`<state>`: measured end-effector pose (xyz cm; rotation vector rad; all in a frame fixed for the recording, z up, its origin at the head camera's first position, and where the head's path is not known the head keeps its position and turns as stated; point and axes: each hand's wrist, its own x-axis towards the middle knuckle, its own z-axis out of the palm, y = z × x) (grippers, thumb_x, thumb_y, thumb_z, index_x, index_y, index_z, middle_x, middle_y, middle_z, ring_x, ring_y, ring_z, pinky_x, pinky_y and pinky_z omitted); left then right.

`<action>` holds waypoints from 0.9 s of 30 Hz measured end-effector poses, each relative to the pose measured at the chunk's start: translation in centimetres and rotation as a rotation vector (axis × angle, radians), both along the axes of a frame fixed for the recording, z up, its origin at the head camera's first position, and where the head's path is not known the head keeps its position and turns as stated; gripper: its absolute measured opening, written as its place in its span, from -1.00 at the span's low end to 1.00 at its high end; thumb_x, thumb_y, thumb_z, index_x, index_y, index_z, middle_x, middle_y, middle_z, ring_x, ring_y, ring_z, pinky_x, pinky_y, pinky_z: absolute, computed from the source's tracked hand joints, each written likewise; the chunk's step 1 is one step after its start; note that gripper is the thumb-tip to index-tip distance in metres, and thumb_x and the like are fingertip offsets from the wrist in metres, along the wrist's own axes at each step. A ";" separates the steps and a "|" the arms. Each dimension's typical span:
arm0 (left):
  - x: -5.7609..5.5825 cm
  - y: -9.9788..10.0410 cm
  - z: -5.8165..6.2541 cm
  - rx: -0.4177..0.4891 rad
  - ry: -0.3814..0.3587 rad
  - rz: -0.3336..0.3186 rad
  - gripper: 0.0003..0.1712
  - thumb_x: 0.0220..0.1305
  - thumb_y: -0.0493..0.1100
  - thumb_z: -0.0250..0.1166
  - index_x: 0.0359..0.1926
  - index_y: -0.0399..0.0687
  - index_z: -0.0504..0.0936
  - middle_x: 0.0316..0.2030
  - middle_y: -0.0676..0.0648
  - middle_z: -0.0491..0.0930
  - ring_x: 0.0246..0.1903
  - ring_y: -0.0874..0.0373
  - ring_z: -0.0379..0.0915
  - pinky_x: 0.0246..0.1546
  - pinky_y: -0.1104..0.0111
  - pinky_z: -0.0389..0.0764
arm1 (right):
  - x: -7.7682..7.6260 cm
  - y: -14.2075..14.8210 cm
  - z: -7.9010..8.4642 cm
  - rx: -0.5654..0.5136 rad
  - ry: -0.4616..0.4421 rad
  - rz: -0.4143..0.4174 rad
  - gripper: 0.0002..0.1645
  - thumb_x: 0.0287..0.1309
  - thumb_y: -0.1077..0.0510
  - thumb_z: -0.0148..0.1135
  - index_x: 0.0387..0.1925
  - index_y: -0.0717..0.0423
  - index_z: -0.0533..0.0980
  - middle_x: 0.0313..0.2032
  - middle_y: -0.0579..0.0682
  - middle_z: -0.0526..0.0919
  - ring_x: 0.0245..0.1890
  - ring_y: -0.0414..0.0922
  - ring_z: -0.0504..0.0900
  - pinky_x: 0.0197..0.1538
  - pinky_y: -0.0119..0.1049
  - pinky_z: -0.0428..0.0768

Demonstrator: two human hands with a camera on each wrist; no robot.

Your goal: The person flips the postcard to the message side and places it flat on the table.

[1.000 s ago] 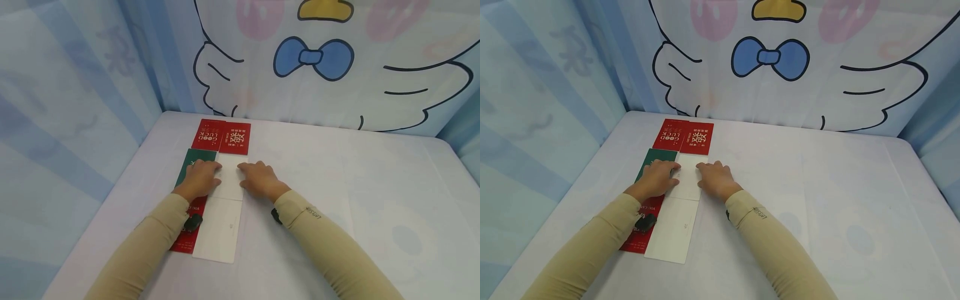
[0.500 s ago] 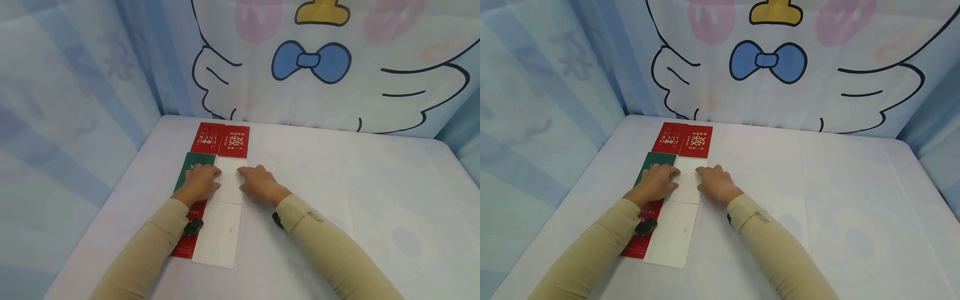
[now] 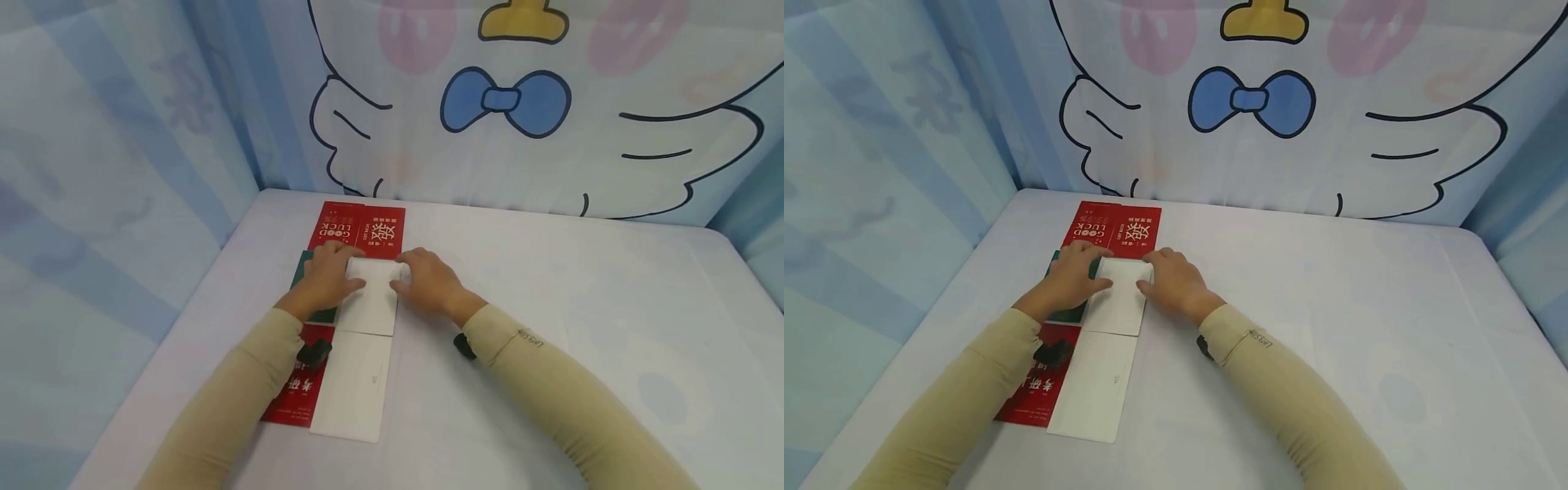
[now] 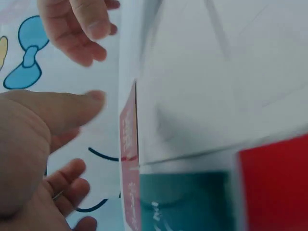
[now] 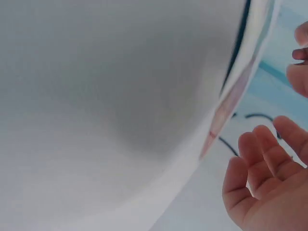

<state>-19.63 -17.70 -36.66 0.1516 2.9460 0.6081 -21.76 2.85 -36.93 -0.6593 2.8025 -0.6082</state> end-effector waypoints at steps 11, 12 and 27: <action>-6.3 -0.6 -1.1 -0.012 -0.019 -0.012 -0.12 0.19 0.00 0.47 0.47 0.04 0.27 0.36 -0.11 0.36 0.35 -0.13 0.11 0.34 -0.19 0.10 | -5.6 -1.8 0.7 0.154 0.053 0.025 -0.25 0.31 -0.12 0.29 0.41 0.07 0.32 0.22 0.12 0.52 0.21 0.10 0.42 0.25 0.01 0.45; -6.6 -0.4 -1.3 -0.015 -0.035 -0.011 -0.10 0.18 0.01 0.48 0.47 0.05 0.26 0.37 -0.10 0.35 0.36 -0.14 0.11 0.34 -0.20 0.08 | -5.8 -1.9 0.5 0.169 0.035 0.022 -0.25 0.31 -0.13 0.29 0.41 0.06 0.32 0.20 0.12 0.53 0.19 0.10 0.42 0.25 0.02 0.45; -7.7 0.1 -1.4 -0.040 -0.141 0.046 -0.07 0.14 0.06 0.49 0.46 0.13 0.23 0.35 -0.16 0.30 0.36 -0.18 0.05 0.32 -0.25 0.09 | -7.2 -2.4 -1.4 0.221 0.000 0.014 -0.30 0.30 -0.20 0.27 0.31 0.09 0.40 0.04 0.09 0.59 0.05 0.05 0.45 0.21 0.05 0.39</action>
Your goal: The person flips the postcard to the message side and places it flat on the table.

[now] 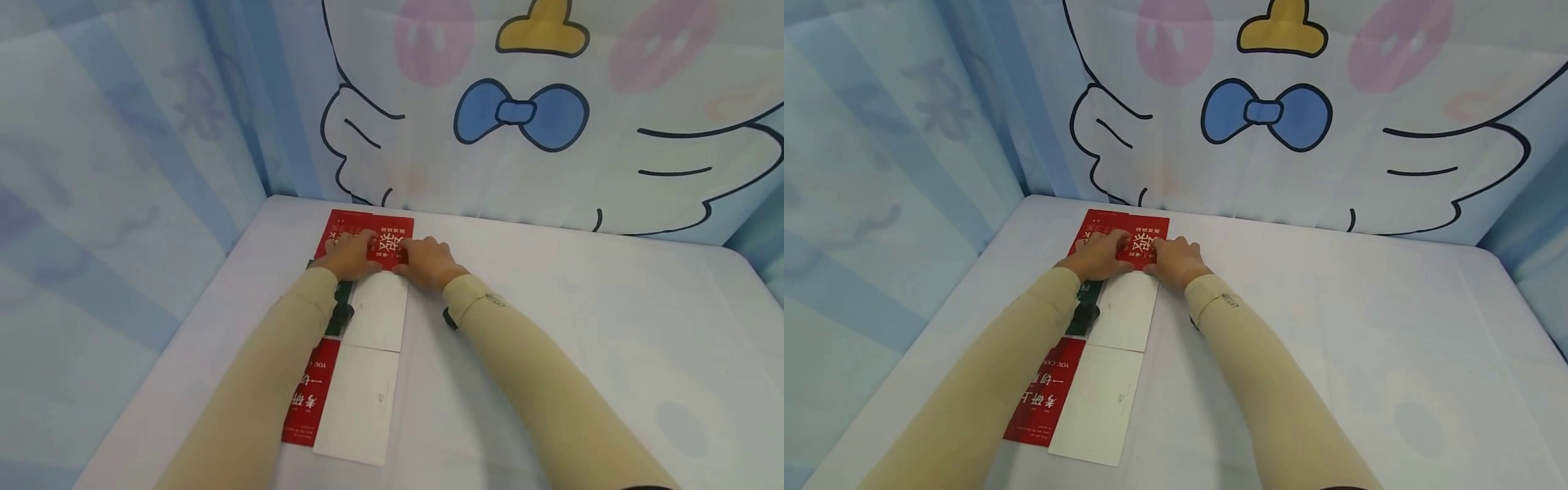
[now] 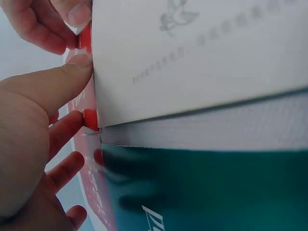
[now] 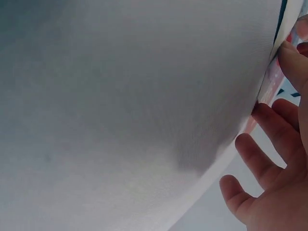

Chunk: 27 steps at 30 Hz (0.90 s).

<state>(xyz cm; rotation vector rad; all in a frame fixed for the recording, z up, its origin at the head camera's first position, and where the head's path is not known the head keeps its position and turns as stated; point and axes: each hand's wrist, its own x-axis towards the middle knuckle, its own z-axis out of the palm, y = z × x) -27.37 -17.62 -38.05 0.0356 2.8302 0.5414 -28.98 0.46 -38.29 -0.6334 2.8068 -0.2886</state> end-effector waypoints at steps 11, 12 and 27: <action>0.0 0.0 0.3 0.008 -0.013 -0.004 -0.08 0.13 0.08 0.49 0.45 0.11 0.26 0.33 -0.12 0.35 0.33 -0.18 0.10 0.31 -0.25 0.11 | 0.0 -0.6 -0.3 0.123 0.079 0.133 -0.38 0.40 -0.13 0.16 0.32 0.11 0.37 0.08 0.13 0.60 0.15 0.08 0.45 0.35 0.06 0.22; 0.0 -0.1 0.4 0.014 -0.019 0.003 -0.07 0.13 0.10 0.49 0.45 0.13 0.25 0.33 -0.12 0.34 0.33 -0.19 0.09 0.29 -0.26 0.14 | 0.0 -0.6 -0.4 0.123 0.081 0.137 -0.39 0.42 -0.13 0.12 0.33 0.11 0.36 0.09 0.13 0.60 0.17 0.09 0.46 0.36 0.06 0.21; -0.3 0.0 0.4 0.078 -0.009 0.023 -0.26 0.30 -0.06 0.30 0.45 0.10 0.23 0.31 -0.15 0.34 0.35 -0.17 0.06 0.36 -0.23 -0.03 | -0.1 0.1 0.1 -0.002 0.023 0.053 -0.47 0.41 0.05 0.05 0.31 0.18 0.34 0.07 0.21 0.57 0.08 0.12 0.50 0.28 0.05 0.36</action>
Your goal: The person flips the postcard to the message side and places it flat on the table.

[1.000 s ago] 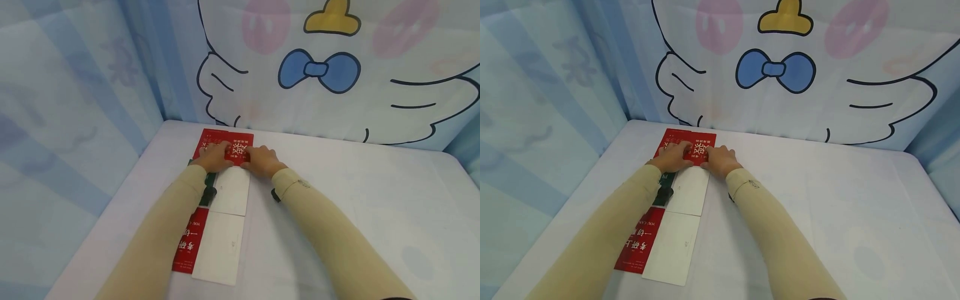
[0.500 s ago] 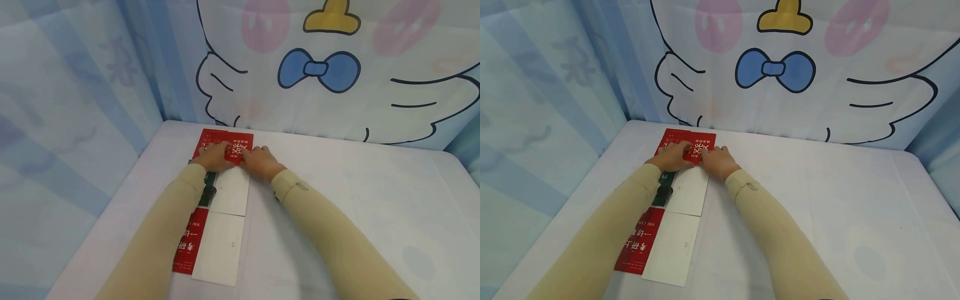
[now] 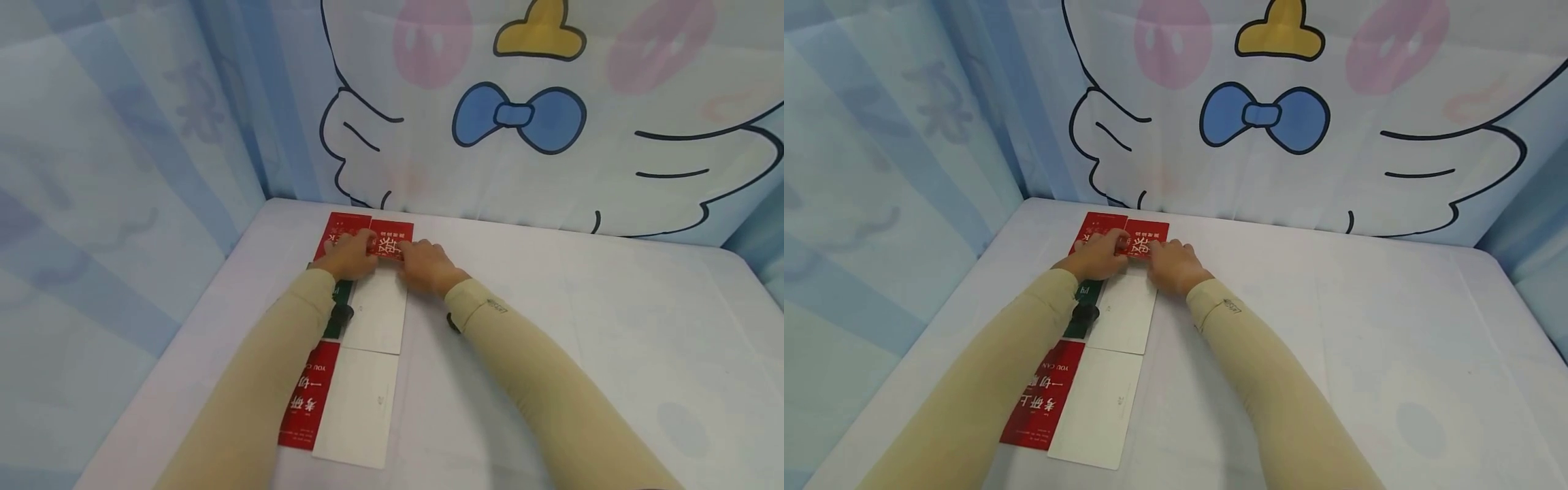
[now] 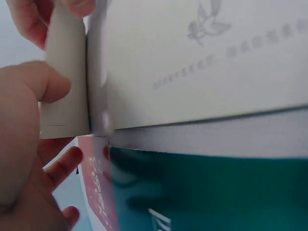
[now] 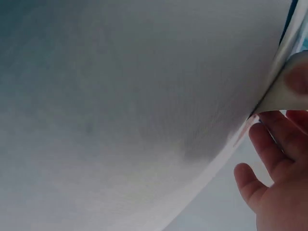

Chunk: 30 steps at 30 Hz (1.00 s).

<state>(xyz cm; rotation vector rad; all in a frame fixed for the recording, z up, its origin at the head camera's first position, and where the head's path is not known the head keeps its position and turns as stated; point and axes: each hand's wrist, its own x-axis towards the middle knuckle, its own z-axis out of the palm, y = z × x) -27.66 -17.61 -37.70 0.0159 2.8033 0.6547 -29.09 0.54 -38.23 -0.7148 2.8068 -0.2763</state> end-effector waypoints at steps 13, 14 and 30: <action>1.6 -0.1 0.1 0.302 0.323 0.083 -0.44 0.39 -0.33 0.24 0.34 -0.07 0.30 0.07 -0.18 0.53 0.02 -0.05 0.47 0.24 0.17 0.42 | 0.5 2.0 2.0 -0.469 0.012 -0.159 -0.51 0.31 0.25 0.06 0.25 0.19 0.30 -0.06 0.19 0.65 -0.20 0.05 0.61 -0.07 -0.11 0.57; 1.6 -0.1 0.1 0.328 0.342 0.097 -0.46 0.40 -0.34 0.22 0.33 -0.08 0.29 0.05 -0.19 0.53 -0.02 -0.05 0.48 0.17 0.17 0.50 | 0.5 2.1 2.2 -0.513 0.019 -0.165 -0.51 0.30 0.25 0.07 0.24 0.19 0.30 -0.10 0.18 0.66 -0.23 0.05 0.61 -0.13 -0.11 0.57; 1.5 -0.1 1.1 0.545 0.639 0.121 -0.65 0.38 -0.38 0.19 0.15 -0.27 0.40 -0.09 -0.25 0.54 -0.10 -0.09 0.51 0.07 0.16 0.55 | 0.8 1.5 2.9 -0.823 0.323 -0.249 -0.85 0.29 0.26 0.22 -0.20 0.31 0.53 -0.23 0.17 0.63 -0.18 0.06 0.63 -0.04 -0.13 0.60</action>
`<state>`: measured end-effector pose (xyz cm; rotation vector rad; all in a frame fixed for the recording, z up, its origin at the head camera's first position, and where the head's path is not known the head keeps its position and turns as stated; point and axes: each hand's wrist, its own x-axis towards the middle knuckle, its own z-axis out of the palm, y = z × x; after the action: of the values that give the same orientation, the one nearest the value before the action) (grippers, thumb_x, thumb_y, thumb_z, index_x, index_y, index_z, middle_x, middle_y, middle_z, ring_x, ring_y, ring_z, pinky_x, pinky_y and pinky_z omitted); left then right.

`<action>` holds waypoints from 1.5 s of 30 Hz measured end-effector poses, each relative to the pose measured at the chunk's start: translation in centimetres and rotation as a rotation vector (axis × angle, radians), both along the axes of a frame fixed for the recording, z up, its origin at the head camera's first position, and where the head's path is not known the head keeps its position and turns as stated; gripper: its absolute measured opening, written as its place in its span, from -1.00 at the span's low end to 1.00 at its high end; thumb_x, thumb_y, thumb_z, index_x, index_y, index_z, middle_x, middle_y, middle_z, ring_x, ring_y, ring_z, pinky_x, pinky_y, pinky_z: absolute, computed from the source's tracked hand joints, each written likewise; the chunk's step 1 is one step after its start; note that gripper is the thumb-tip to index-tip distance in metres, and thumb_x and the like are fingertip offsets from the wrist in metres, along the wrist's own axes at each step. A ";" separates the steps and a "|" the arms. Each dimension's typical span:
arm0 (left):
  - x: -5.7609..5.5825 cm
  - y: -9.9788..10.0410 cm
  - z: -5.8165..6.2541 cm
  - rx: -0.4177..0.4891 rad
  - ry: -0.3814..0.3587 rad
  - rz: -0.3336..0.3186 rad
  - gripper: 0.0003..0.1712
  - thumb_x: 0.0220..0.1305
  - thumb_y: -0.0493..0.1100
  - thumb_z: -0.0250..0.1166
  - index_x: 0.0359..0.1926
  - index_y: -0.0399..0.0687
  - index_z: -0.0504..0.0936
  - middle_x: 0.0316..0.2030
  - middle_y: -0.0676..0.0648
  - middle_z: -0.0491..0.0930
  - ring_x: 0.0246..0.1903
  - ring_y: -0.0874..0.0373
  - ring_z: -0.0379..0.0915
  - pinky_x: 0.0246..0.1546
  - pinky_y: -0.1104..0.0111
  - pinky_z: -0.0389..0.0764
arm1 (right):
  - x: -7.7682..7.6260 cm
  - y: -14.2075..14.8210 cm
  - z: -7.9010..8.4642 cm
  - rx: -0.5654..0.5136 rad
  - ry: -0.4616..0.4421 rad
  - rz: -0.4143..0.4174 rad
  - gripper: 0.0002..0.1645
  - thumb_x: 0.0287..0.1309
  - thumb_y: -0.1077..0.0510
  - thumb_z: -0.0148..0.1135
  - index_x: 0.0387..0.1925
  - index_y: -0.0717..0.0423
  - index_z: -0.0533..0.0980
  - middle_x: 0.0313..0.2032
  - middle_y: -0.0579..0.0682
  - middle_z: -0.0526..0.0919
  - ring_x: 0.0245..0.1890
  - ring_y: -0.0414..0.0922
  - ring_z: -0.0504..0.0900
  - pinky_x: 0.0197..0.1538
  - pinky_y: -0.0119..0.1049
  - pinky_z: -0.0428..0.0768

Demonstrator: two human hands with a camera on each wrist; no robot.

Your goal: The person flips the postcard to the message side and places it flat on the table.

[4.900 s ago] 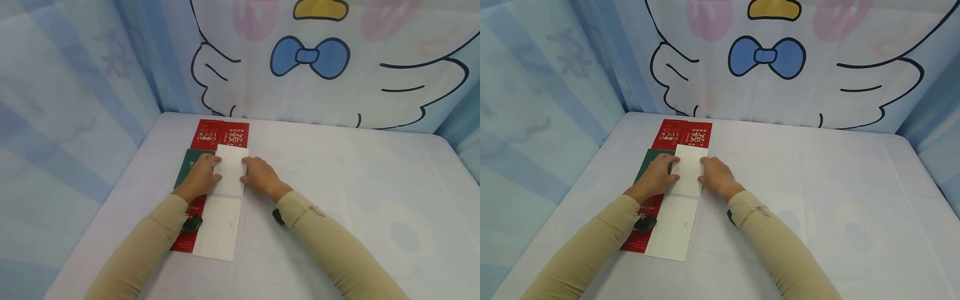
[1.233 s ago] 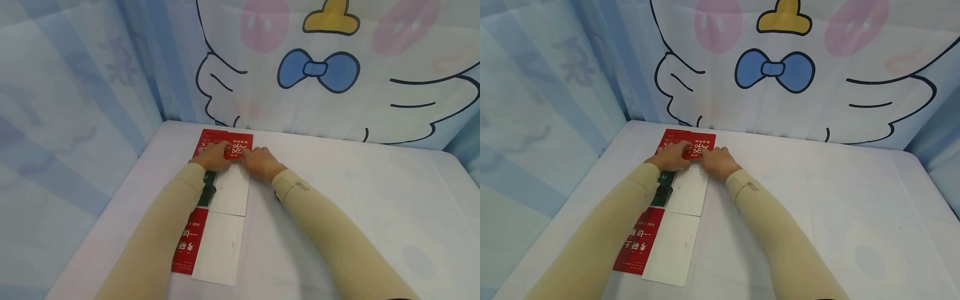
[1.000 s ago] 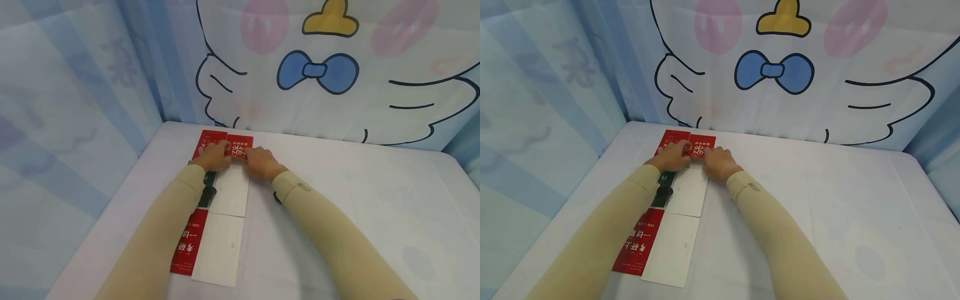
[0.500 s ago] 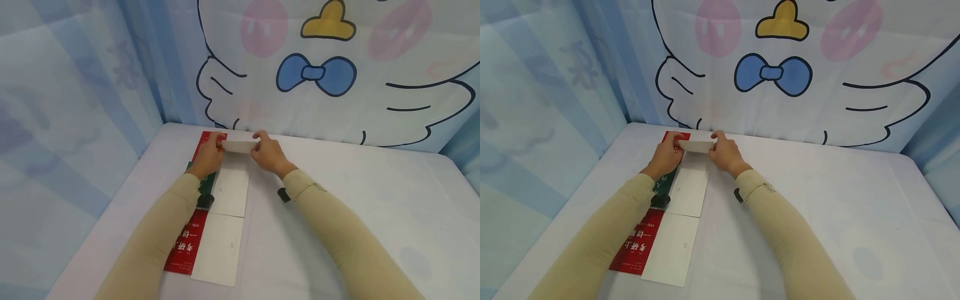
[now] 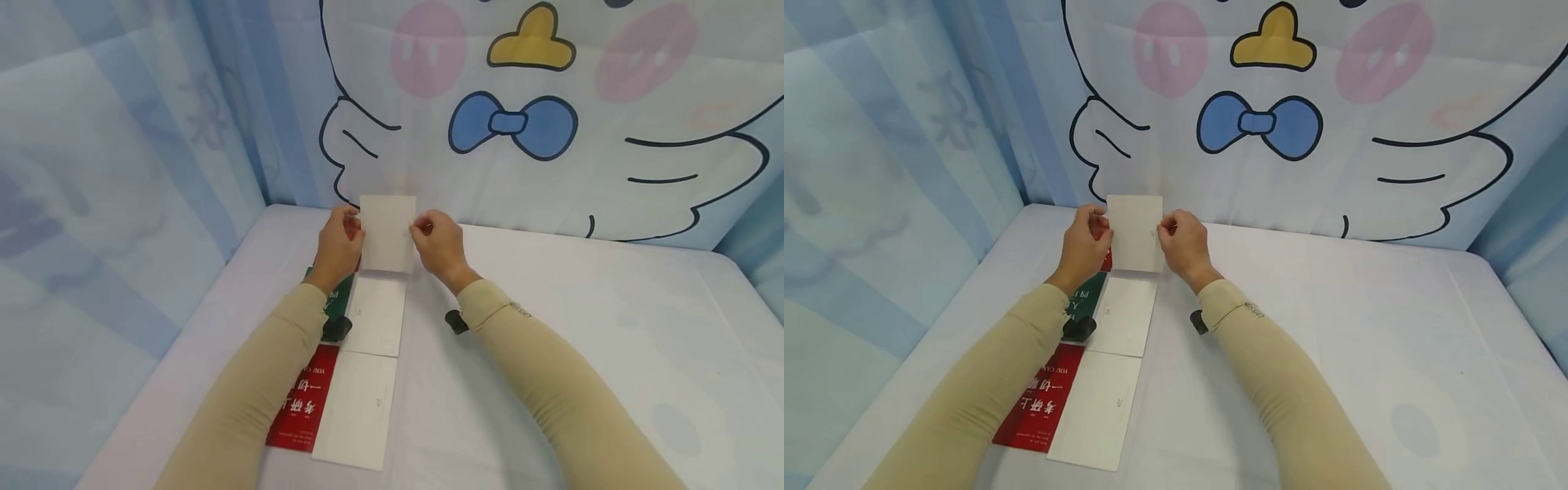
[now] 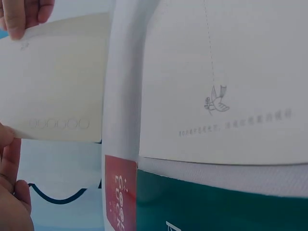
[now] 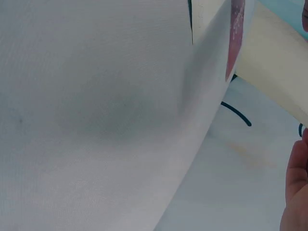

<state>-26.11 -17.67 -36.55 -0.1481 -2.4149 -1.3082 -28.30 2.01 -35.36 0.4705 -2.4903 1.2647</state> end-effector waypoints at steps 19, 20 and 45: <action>-0.6 0.4 -1.4 -0.272 -0.279 -0.048 -0.37 0.39 -0.17 0.28 0.43 -0.09 0.37 0.48 -0.08 0.17 0.47 0.01 0.06 0.41 0.07 0.13 | -0.7 -0.4 -1.6 0.351 -0.188 0.133 -0.26 0.30 0.25 0.20 0.44 0.35 0.21 0.42 0.26 0.20 0.03 0.00 0.57 0.15 -0.20 0.51; -0.7 0.4 -1.6 -0.287 -0.288 -0.044 -0.36 0.39 -0.16 0.29 0.44 -0.08 0.36 0.49 -0.08 0.17 0.47 0.01 0.05 0.41 0.04 0.11 | -0.7 -0.4 -1.7 0.374 -0.198 0.132 -0.26 0.31 0.25 0.19 0.45 0.35 0.20 0.43 0.26 0.19 0.10 0.02 0.55 0.21 -0.19 0.47; -2.0 1.3 -2.7 -0.528 -0.426 -0.026 -0.33 0.36 -0.21 0.32 0.44 -0.09 0.36 0.46 -0.12 0.20 0.44 -0.01 0.07 0.39 -0.12 0.07 | -1.9 -1.0 -3.1 0.631 -0.374 0.139 -0.20 0.35 0.12 0.22 0.48 0.29 0.16 0.48 0.21 0.14 0.49 0.06 0.11 0.47 -0.12 0.08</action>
<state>-28.11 -16.42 -39.22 -0.0441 -3.0884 -0.7319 -30.24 1.00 -38.50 0.5981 -3.2213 0.6146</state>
